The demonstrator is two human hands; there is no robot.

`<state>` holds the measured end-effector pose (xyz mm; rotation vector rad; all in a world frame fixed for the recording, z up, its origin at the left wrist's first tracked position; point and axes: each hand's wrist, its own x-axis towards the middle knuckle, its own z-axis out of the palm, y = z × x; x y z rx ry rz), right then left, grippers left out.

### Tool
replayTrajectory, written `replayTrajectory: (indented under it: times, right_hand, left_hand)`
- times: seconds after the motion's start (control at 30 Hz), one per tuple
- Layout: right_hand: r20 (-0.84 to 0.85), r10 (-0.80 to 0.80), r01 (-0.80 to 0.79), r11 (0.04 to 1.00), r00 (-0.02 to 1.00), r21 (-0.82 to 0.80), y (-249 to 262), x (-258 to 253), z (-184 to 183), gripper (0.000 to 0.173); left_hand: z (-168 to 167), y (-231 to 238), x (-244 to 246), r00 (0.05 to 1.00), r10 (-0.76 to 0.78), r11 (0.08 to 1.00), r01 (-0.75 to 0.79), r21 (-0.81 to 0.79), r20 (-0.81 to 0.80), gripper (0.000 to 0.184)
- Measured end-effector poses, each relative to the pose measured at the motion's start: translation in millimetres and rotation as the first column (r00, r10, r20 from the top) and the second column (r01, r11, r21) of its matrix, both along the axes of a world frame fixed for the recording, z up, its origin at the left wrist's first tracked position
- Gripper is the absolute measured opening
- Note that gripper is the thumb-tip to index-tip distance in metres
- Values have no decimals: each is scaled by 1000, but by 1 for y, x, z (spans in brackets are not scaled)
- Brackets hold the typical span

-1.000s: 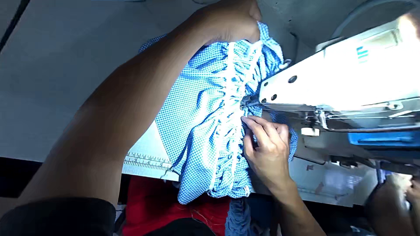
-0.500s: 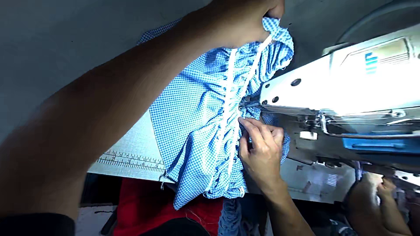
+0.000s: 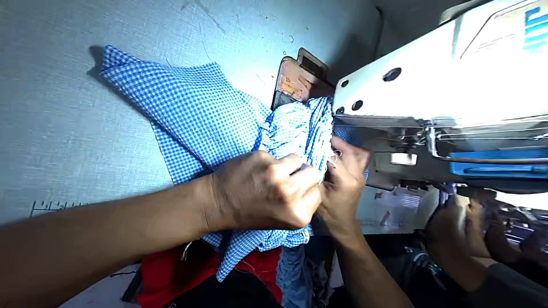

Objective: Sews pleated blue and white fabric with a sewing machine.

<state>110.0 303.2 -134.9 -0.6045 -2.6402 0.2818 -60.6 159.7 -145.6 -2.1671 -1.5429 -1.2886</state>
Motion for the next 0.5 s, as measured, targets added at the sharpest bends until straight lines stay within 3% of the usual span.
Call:
replayTrajectory:
  times: [0.03, 0.1, 0.17, 0.23, 0.37, 0.5]
  right_hand:
    - [-77, -36, 23, 986, 996, -163, -2, 2, 6, 27]
    - [-113, -143, 56, 827, 983, -559, -7, -1, 24, 39]
    - [-35, -197, 95, 609, 980, -787, -10, -10, 35, 26]
    - [17, -182, 104, 477, 983, -873, -9, -17, 38, 12]
    - [24, -242, 101, 310, 970, -945, -8, -18, 34, 15]
    - [29, -281, 100, 241, 959, -965, -10, -18, 35, 20]
  left_hand:
    - [-1, 1, 2, 1000, 1, 1000, -1, 3, 1, 24]
    - [-3, 1, 6, 1000, 6, 1000, -6, 8, -9, 25]
    - [-5, 0, 9, 1000, 4, 1000, -4, 14, -11, 25]
    - [-6, 0, 12, 1000, -5, 1000, 5, 13, -12, 25]
    - [-6, -1, 13, 1000, -2, 1000, 2, 10, -27, 25]
    - [-6, 0, 14, 999, -8, 1000, 9, 8, -46, 26]
